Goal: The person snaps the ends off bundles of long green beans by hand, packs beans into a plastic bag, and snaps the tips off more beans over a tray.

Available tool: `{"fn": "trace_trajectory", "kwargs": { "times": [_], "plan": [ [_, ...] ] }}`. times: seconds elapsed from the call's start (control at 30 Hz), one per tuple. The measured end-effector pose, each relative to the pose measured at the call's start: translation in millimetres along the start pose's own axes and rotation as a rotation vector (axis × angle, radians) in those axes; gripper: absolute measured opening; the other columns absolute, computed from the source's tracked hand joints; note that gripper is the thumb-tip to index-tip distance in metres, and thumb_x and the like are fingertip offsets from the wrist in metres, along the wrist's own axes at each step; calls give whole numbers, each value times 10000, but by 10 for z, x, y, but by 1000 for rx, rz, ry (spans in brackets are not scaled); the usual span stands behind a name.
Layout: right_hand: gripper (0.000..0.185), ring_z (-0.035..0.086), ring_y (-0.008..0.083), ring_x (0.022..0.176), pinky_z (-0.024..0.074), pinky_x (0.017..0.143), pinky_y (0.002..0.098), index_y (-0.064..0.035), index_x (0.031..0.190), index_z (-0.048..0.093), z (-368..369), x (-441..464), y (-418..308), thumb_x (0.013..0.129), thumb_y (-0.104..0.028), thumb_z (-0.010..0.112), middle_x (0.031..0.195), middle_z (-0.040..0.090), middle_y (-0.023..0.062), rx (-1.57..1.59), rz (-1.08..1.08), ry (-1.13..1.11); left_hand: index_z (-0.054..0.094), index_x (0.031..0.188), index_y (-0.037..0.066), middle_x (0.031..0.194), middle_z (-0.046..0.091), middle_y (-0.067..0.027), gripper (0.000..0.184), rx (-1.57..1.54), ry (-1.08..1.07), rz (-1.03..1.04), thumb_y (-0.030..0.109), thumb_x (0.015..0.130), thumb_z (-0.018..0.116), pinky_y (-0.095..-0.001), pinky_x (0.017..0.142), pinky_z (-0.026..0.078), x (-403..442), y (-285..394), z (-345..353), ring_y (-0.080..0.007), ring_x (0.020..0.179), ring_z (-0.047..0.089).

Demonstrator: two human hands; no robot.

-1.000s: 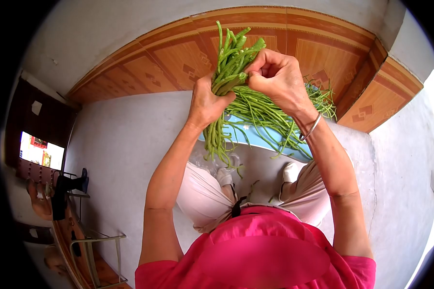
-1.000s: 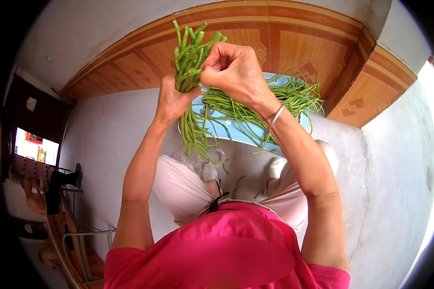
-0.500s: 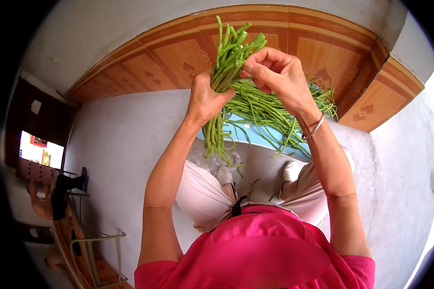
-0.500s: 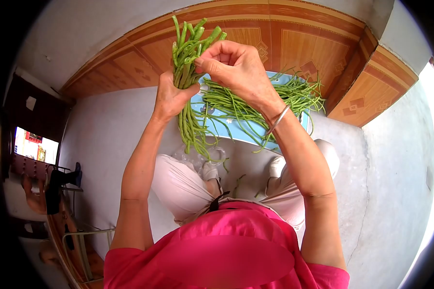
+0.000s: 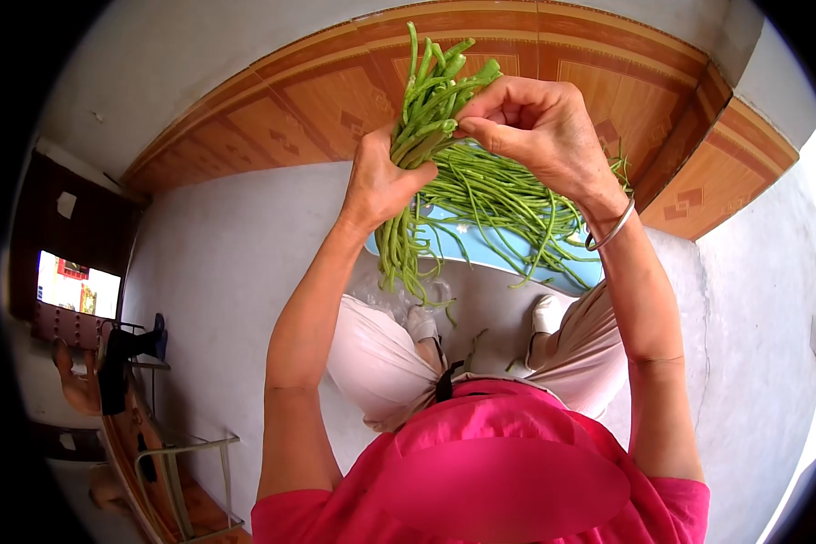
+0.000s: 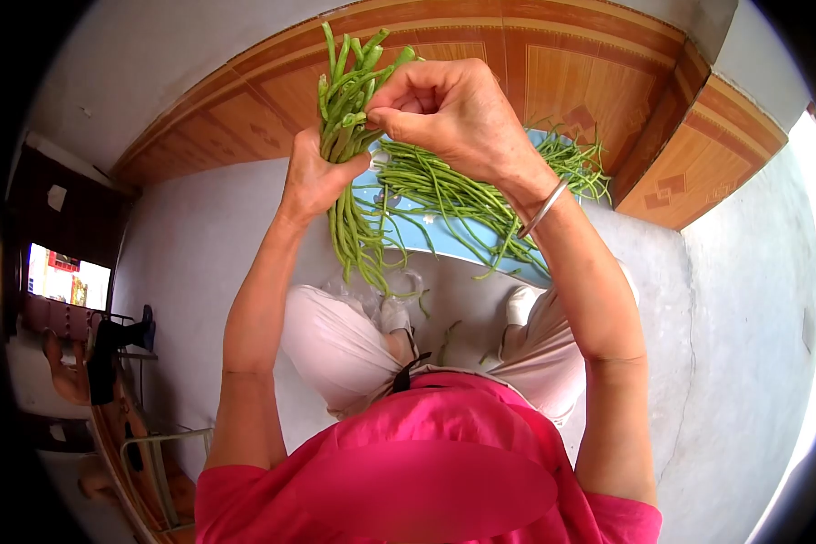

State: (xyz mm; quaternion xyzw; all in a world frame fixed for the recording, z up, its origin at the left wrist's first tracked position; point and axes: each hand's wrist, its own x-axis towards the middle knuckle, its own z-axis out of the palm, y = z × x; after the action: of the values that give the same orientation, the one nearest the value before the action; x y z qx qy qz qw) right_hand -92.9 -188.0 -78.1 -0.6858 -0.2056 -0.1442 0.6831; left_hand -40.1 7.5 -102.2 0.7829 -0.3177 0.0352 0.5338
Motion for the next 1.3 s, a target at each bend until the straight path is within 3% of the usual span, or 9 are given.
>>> {"fn": "trace_trajectory", "kwargs": {
  "times": [0.27,0.3,0.4,0.6,0.87,1.03,1.13,1.2,1.3],
  "plan": [
    [123,490,79,536,428,528,233,9,799,637,-173,-175,240,799,-109,672,593,553,15,-437,-171,299,619,884,-43,757,617,-36,208,-89,102,-154,-1,682,643,-267,633,445,94,36,-287,-94,694,543],
    [215,573,156,605,470,582,286,5,844,669,-275,-220,248,832,-209,692,718,634,56,-673,-78,118,632,882,-35,769,613,-40,203,-196,130,-143,-8,683,662,-261,604,440,126,69,-325,-98,661,542],
    [275,641,264,906,497,777,370,-3,946,699,-227,-348,415,872,-263,646,987,671,134,-1020,-444,23,633,981,-54,808,628,-83,279,-371,238,-186,14,714,678,-267,583,461,191,162,-409,-138,664,577],
    [200,639,261,898,499,803,331,-3,960,698,142,-557,54,860,-170,651,1053,660,136,-83,-39,-83,581,1063,-26,942,617,-97,328,-589,100,-230,-30,739,635,-319,684,511,347,173,-543,-198,751,604],
    [174,628,282,866,529,732,360,-28,970,668,26,-256,268,837,-139,667,1022,646,117,-774,-455,166,596,1010,-15,943,619,-88,266,-646,75,-254,-22,745,626,-355,801,537,301,263,-419,-238,854,628],
    [553,513,228,1163,356,1063,461,-167,1308,500,-120,-142,298,766,-115,598,1326,476,59,-1285,-749,106,568,1012,-18,890,599,-109,241,-792,-103,-237,-15,773,596,-402,853,505,328,264,-438,-248,868,608],
    [519,506,228,1177,301,1103,461,-162,1293,515,-267,-39,95,778,-143,576,1307,498,45,-1358,-887,7,551,1047,-20,861,591,-111,274,-846,-141,-214,-7,777,597,-393,812,500,352,315,-407,-224,810,593],
    [255,608,236,924,496,841,401,-111,993,617,-501,17,94,743,-159,621,992,634,49,-1302,-922,-130,543,1061,-19,846,588,-109,288,-862,-142,-205,-1,779,599,-382,786,496,351,361,-366,-209,772,580],
    [274,639,273,761,517,675,383,-38,895,601,-530,-150,87,777,-275,670,843,640,96,-1136,-302,-273,547,1058,-15,842,593,-111,289,-832,-154,-204,3,775,605,-372,775,496,355,343,-342,-198,751,576]
  ]
}}
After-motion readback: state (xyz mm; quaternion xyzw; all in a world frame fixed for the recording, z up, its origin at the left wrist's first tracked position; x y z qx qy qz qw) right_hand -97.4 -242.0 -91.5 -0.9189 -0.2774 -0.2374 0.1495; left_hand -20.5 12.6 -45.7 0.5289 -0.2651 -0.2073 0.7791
